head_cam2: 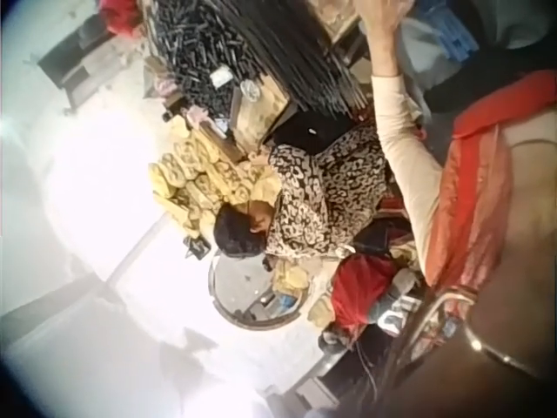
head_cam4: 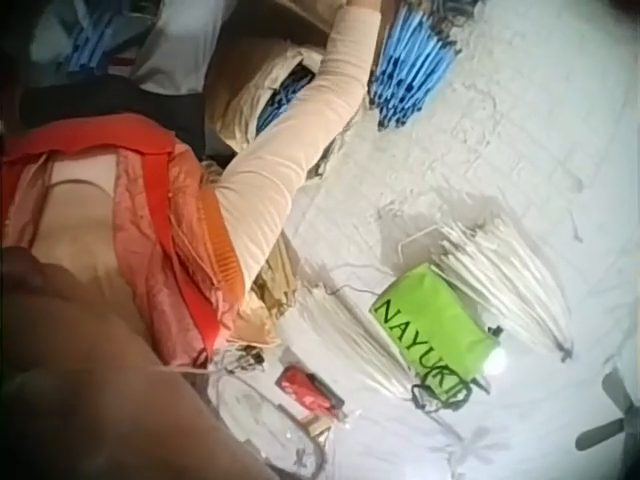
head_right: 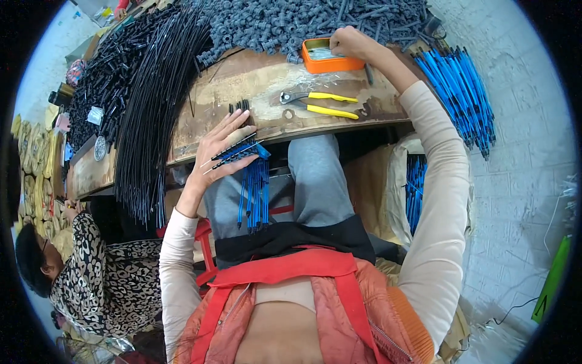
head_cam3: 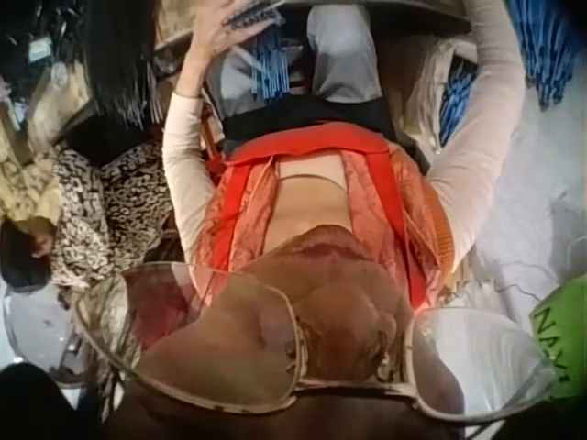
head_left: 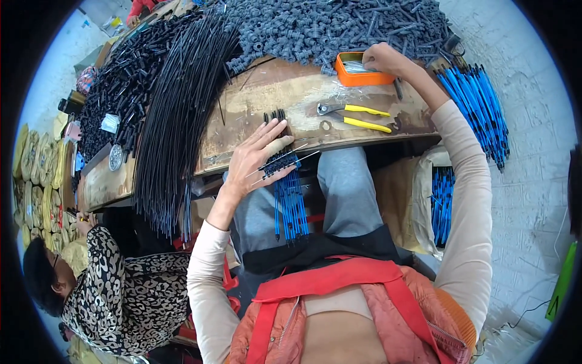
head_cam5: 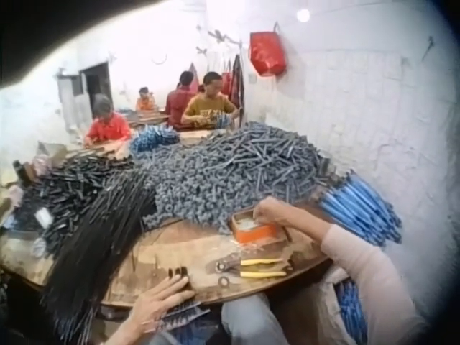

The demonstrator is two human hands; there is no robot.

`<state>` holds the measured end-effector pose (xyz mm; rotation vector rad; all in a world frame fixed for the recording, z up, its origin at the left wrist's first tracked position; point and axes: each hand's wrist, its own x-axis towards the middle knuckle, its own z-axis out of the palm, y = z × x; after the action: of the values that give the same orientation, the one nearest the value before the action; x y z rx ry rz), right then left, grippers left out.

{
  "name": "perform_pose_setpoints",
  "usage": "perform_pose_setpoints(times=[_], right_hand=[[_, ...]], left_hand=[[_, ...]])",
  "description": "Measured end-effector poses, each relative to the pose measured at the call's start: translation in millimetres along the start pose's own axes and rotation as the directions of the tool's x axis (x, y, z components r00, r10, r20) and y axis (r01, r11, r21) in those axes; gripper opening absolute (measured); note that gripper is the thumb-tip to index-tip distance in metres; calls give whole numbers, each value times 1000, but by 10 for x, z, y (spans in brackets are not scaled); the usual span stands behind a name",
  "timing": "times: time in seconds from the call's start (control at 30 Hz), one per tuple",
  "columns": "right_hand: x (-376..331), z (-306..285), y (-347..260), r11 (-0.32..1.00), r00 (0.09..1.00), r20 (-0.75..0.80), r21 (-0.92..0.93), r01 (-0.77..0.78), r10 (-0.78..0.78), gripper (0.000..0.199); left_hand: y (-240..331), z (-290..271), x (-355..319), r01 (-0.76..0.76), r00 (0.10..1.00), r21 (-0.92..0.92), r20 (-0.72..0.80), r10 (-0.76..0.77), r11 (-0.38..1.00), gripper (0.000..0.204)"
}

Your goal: Assembling bundles of blue plastic components and securing them into black connectors at a workstation.

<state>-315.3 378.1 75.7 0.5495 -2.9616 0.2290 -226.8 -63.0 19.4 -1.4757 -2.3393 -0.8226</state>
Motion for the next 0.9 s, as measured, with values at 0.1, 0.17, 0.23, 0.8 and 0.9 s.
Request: perform_pose_setpoints(times=[0.1, 0.17, 0.23, 0.8, 0.9], right_hand=[[-50, -124, -56, 997, 998, 41, -52, -50, 52, 17], [-109, -242, -147, 995, 997, -15, -62, -79, 78, 17], [-131, -309, -352, 978, 987, -102, -159, -137, 122, 17], [-279, 538, -1956, 984, 972, -196, 89, 153, -133, 34], [-240, 632, -1987, 975, 962, -206, 89, 202, -181, 34]], left_hand=[[-18, 8, -14, -19, 1000, 5, 4, 19, 1000, 49], [-33, 15, -32, -13, 1000, 3, 1, 13, 1000, 50], [-39, 15, -54, -28, 999, -8, -28, 28, 1000, 50], [-63, -14, -25, -16, 1000, -20, 3, 16, 1000, 56], [-73, -16, -31, 7, 999, -37, 37, -5, 999, 74]])
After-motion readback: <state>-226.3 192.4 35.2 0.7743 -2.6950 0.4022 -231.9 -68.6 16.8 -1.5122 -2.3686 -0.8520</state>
